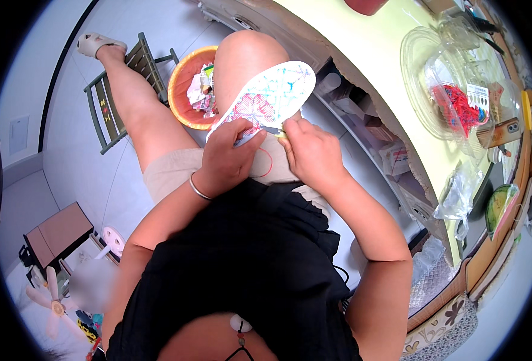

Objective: The person is sewing a decorated shoe insole by hand using a needle and thread, and occasionally trims the thread with scissors.

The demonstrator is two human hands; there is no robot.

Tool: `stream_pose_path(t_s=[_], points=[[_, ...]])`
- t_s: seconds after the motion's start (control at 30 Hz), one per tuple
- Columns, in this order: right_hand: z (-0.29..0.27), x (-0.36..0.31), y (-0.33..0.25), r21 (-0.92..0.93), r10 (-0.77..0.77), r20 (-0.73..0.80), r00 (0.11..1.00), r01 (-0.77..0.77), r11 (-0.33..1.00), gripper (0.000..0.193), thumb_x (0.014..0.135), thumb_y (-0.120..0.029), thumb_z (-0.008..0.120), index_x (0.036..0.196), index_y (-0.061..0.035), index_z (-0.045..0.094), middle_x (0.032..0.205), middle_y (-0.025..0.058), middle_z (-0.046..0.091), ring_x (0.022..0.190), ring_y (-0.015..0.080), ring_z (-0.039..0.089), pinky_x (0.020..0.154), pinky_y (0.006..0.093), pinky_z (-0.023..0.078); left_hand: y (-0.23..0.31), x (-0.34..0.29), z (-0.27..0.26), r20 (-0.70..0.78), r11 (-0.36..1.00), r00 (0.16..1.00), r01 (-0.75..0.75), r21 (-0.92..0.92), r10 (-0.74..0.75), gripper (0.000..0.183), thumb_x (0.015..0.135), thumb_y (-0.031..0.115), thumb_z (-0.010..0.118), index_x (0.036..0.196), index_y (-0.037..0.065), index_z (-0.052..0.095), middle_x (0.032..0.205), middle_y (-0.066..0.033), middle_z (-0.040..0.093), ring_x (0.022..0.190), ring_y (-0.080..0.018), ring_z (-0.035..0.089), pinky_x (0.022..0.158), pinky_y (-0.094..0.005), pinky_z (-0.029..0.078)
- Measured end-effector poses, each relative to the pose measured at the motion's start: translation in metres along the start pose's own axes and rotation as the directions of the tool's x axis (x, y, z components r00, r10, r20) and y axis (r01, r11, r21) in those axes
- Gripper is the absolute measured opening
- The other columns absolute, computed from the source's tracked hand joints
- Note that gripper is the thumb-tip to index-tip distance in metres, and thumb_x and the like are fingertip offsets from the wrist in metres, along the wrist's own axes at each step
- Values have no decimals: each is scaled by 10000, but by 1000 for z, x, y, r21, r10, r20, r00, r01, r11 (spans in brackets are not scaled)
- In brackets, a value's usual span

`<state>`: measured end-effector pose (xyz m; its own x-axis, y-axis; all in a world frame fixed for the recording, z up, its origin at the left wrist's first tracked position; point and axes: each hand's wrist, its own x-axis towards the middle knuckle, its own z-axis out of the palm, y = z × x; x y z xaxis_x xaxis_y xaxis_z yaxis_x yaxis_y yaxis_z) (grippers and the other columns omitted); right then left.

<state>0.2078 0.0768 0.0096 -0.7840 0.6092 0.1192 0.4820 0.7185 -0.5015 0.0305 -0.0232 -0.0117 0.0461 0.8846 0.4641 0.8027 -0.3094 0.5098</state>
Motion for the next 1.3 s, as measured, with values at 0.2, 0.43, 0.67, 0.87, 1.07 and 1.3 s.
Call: stream_pose_path(t_s=[0.2, 0.43, 0.67, 0.87, 1.07, 1.3], points=[[3, 2, 1, -20, -37, -33, 999, 37, 999, 179, 807, -126, 636, 921, -50, 521, 727, 117, 531, 673, 306, 573, 572, 400, 457, 1, 1, -1, 4, 1000, 1000, 4, 23, -4, 273, 741, 40, 606, 1012, 29, 634, 987, -151, 537, 829, -295, 570, 670, -386, 455], [9, 2, 9, 69, -87, -57, 995, 91, 993, 168, 796, -81, 648, 898, -31, 524, 730, 128, 547, 672, 320, 577, 572, 397, 455, 0, 1, -1, -4, 1000, 1000, 10, 6, -10, 286, 721, 35, 610, 1006, 37, 631, 959, -145, 541, 804, -289, 569, 659, -383, 456], [8, 2, 14, 91, -114, -51, 992, 119, 989, 162, 808, -118, 633, 894, -53, 513, 726, 113, 563, 651, 316, 589, 544, 412, 460, 0, 0, 0, 15, 1000, 1000, 21, -8, -21, 311, 699, 29, 614, 1009, 51, 630, 969, -143, 536, 808, -290, 566, 661, -384, 453], [5, 1, 6, 73, -53, -42, 998, 56, 996, 220, 818, -166, 646, 952, -40, 526, 746, 124, 568, 676, 327, 590, 559, 405, 462, 0, -2, 2, 0, 999, 1000, 21, -37, -21, 326, 691, 31, 620, 1016, 54, 627, 999, -153, 529, 835, -303, 564, 688, -395, 456], [5, 2, -2, 13, 21, -52, 998, -20, 1000, 229, 819, -198, 652, 936, -45, 528, 761, 117, 587, 689, 317, 601, 568, 401, 470, -1, -2, 1, 5, 998, 999, 33, -47, -33, 331, 696, 29, 617, 1026, 54, 631, 1001, -152, 529, 842, -301, 562, 695, -390, 457], [-28, 6, 29, -7, 53, -467, 883, -64, 998, 265, 846, -194, 654, 1025, -13, 578, 868, 138, 610, 705, 308, 587, 619, 377, 469, 5, 1, -4, -21, 996, 998, 59, -66, -61, 304, 715, -19, 591, 995, 47, 690, 980, -132, 557, 793, -259, 550, 657, -331, 453]])
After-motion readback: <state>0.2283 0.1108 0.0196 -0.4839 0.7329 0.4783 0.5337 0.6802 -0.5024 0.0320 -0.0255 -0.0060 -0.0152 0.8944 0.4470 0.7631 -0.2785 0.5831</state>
